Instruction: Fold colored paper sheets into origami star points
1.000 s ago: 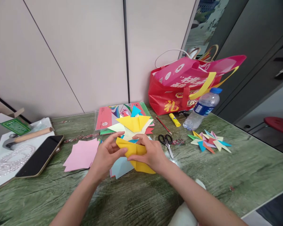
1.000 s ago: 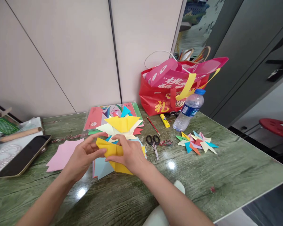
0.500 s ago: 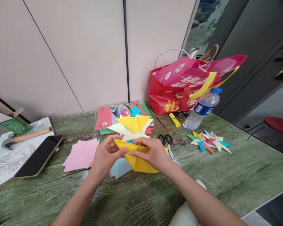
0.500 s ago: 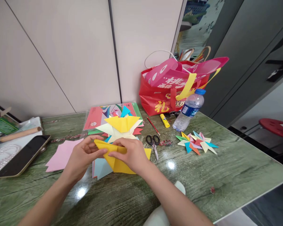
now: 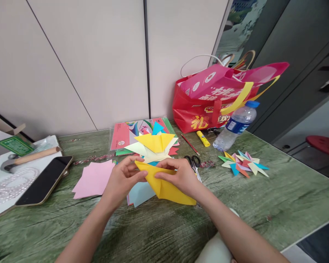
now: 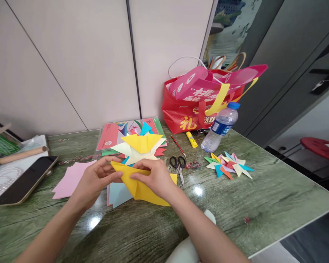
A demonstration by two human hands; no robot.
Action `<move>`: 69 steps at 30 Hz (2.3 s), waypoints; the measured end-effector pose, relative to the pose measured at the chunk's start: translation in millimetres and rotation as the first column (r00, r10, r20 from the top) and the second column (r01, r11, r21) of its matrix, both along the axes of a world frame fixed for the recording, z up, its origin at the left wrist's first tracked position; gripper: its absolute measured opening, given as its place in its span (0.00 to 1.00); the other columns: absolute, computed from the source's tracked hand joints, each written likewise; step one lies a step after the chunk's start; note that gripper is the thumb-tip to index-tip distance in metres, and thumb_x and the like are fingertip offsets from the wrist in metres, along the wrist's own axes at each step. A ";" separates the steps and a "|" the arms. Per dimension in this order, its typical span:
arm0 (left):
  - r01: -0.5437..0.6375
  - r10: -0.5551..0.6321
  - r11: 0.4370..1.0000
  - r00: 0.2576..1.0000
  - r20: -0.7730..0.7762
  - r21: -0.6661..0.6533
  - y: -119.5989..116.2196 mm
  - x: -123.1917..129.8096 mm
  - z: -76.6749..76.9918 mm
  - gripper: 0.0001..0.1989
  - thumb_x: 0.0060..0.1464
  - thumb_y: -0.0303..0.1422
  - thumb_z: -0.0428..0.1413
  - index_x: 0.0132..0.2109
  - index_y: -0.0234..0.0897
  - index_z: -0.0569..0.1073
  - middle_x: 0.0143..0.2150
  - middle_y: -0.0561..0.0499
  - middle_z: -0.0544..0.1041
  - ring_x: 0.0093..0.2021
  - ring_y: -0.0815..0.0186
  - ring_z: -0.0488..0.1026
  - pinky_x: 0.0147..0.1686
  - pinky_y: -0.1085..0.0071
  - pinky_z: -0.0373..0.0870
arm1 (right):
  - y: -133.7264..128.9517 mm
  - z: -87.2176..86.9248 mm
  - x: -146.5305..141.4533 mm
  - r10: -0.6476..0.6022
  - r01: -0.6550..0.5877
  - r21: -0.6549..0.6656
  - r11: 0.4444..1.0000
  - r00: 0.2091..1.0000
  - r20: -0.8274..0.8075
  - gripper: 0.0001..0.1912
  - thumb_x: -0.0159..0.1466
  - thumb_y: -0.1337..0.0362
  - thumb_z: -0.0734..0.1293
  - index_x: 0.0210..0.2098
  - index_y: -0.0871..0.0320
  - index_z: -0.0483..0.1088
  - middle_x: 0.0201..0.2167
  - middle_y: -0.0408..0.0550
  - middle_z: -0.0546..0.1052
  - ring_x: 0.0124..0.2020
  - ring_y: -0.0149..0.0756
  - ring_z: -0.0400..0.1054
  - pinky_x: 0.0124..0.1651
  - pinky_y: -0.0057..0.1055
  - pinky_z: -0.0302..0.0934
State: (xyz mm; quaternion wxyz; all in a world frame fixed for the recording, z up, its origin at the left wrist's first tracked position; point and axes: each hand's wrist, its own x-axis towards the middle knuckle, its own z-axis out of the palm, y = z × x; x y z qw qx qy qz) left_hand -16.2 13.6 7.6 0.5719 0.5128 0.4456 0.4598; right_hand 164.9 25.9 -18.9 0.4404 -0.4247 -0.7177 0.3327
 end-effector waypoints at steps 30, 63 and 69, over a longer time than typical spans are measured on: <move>-0.082 0.081 0.996 0.997 -0.014 -0.022 -0.9 0.9 -2.9 0.13 0.43 0.32 0.63 0.37 0.35 0.72 0.26 0.54 0.80 0.29 0.65 0.77 0.30 0.71 0.76 | -1.6 4.9 2.3 0.040 -0.042 -0.144 0.989 0.999 -0.018 0.05 0.52 0.68 0.71 0.30 0.58 0.75 0.30 0.44 0.79 0.32 0.35 0.72 0.35 0.29 0.63; -0.044 0.048 0.994 0.998 0.034 -0.095 0.1 -5.8 -0.2 0.10 0.44 0.32 0.63 0.36 0.34 0.78 0.31 0.50 0.81 0.33 0.64 0.77 0.37 0.70 0.75 | -3.4 8.2 5.2 0.049 -0.054 -0.193 0.980 0.998 -0.030 0.06 0.52 0.69 0.70 0.31 0.59 0.76 0.31 0.45 0.80 0.32 0.36 0.71 0.36 0.29 0.61; -0.042 0.047 0.996 0.998 0.051 -0.084 0.2 -5.1 -1.0 0.10 0.44 0.31 0.62 0.37 0.35 0.79 0.33 0.50 0.81 0.33 0.64 0.77 0.38 0.69 0.75 | -1.7 8.3 5.0 0.037 -0.040 -0.194 0.980 0.999 -0.023 0.06 0.51 0.69 0.71 0.31 0.59 0.76 0.31 0.46 0.80 0.32 0.36 0.71 0.36 0.29 0.62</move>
